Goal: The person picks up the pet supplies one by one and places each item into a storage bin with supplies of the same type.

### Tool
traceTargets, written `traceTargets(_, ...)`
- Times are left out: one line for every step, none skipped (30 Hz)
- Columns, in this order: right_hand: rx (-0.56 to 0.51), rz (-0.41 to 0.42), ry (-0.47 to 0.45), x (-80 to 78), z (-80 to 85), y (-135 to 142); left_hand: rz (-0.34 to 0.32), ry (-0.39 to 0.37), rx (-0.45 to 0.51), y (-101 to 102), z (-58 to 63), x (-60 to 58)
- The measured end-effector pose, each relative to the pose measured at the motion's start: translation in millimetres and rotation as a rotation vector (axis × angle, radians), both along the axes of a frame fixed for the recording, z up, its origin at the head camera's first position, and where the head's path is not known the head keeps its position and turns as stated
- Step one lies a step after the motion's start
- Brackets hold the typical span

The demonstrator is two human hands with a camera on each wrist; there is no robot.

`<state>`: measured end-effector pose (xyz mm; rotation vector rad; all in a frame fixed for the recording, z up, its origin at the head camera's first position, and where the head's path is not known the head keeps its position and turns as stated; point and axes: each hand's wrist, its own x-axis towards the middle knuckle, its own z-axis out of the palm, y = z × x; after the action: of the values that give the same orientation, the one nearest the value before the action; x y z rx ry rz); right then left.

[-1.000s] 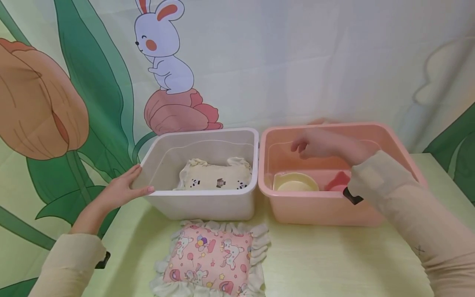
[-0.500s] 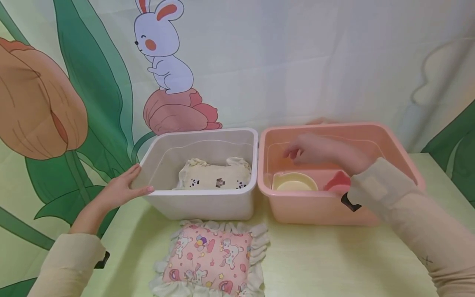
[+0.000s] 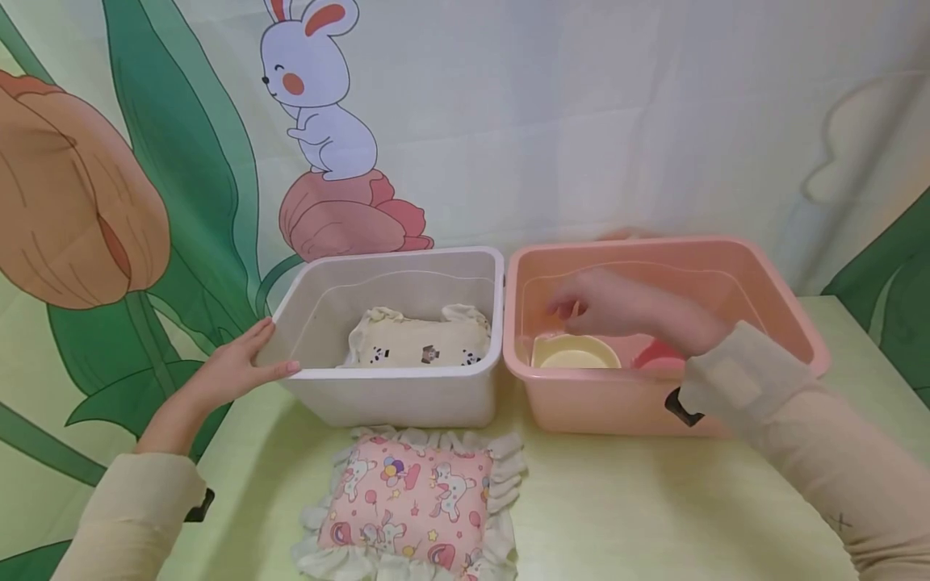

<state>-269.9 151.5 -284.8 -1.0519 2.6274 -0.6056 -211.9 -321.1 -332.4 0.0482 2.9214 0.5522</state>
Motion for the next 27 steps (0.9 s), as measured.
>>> traceTargets(-0.005, -0.001, -0.004, 0.6, -0.6, 0, 0.0, 0.0, 0.0, 0, 0.3, -0.2)
traceTargets(-0.009, 0.001, -0.003, 1.1, -1.2, 0, 0.0, 0.0, -0.001, 0, 0.5, -0.3)
traceTargets(-0.014, 0.003, -0.004, 1.7, -1.7, 0, 0.0, 0.0, -0.001, 0, 0.7, -0.5)
traceTargets(-0.019, 0.006, -0.004, 2.4, -2.0, 0, 0.0, 0.001, -0.001, 0, 0.7, -0.6)
traceTargets(-0.024, 0.01, -0.002, 3.0, -2.4, -1, -0.001, 0.001, -0.001, 0, 0.7, -0.8)
traceTargets(-0.029, 0.015, 0.003, 3.7, -2.7, -1, -0.002, 0.002, -0.002, 0, 0.5, -1.1)
traceTargets(-0.033, 0.02, 0.009, 4.4, -3.1, -1, -0.003, 0.003, -0.002, 0, 0.4, -1.3)
traceTargets(-0.037, 0.029, 0.018, 5.2, -3.6, -1, -0.004, 0.005, -0.003, 0, 0.2, -1.5)
traceTargets(-0.042, 0.036, 0.024, 6.1, -4.0, 0, -0.005, 0.006, -0.002, -1, 0.0, -1.7)
traceTargets(-0.045, 0.04, 0.027, 7.0, -4.5, 0, -0.005, 0.006, -0.001, -1, -0.3, -1.7)
traceTargets(-0.049, 0.045, 0.033, 7.8, -5.3, 0, -0.006, 0.007, -0.002, -1, -0.7, -1.8)
traceTargets(-0.05, 0.049, 0.039, 8.7, -6.2, 0, -0.006, 0.007, -0.001, -1, -1.0, -1.9)
traceTargets(-0.053, 0.054, 0.046, 9.6, -7.1, 0, -0.006, 0.006, 0.0, -1, -1.3, -1.9)
traceTargets(-0.055, 0.061, 0.056, 10.4, -8.1, 0, -0.005, 0.006, 0.001, -2, -1.6, -1.9)
traceTargets(-0.06, 0.067, 0.066, 11.4, -8.9, 0, -0.005, 0.006, 0.002, -2, -1.9, -1.8)
traceTargets(-0.063, 0.071, 0.074, 12.3, -9.8, 0, -0.005, 0.006, 0.002, -2, -2.1, -1.8)
traceTargets(-0.066, 0.074, 0.08, 13.3, -10.4, 0, -0.005, 0.006, 0.001, -2, -2.3, -1.8)
traceTargets(-0.07, 0.081, 0.088, 14.3, -11.2, 0, -0.005, 0.006, 0.001, -2, -2.2, -1.7)
traceTargets(-0.072, 0.084, 0.092, 15.4, -11.4, 0, -0.006, 0.007, 0.0, -1, -2.2, -1.6)
traceTargets(-0.074, 0.084, 0.088, 16.4, -11.6, 0, -0.005, 0.007, 0.0, -1, -2.0, -1.5)
traceTargets(-0.075, 0.082, 0.082, 17.6, -11.6, 0, -0.004, 0.005, -0.001, -1, -1.8, -1.3)
traceTargets(-0.076, 0.078, 0.075, 18.7, -11.6, -1, -0.003, 0.004, -0.001, -1, -1.6, -1.2)
traceTargets(-0.075, 0.074, 0.068, 19.6, -11.7, -1, -0.003, 0.004, -0.001, -1, -1.4, -1.1)
traceTargets(-0.076, 0.071, 0.064, 20.3, -11.9, -1, -0.002, 0.003, -0.001, -1, -1.1, -0.9)
traceTargets(-0.073, 0.066, 0.059, 20.9, -12.0, -1, 0.0, 0.002, -0.001, -1, -1.0, -0.8)
traceTargets(-0.073, 0.064, 0.057, 21.3, -12.6, -1, 0.001, 0.001, -0.001, -1, -1.0, -0.8)
traceTargets(-0.074, 0.064, 0.058, 21.6, -13.2, -1, 0.001, 0.0, -0.002, -1, -1.2, -0.8)
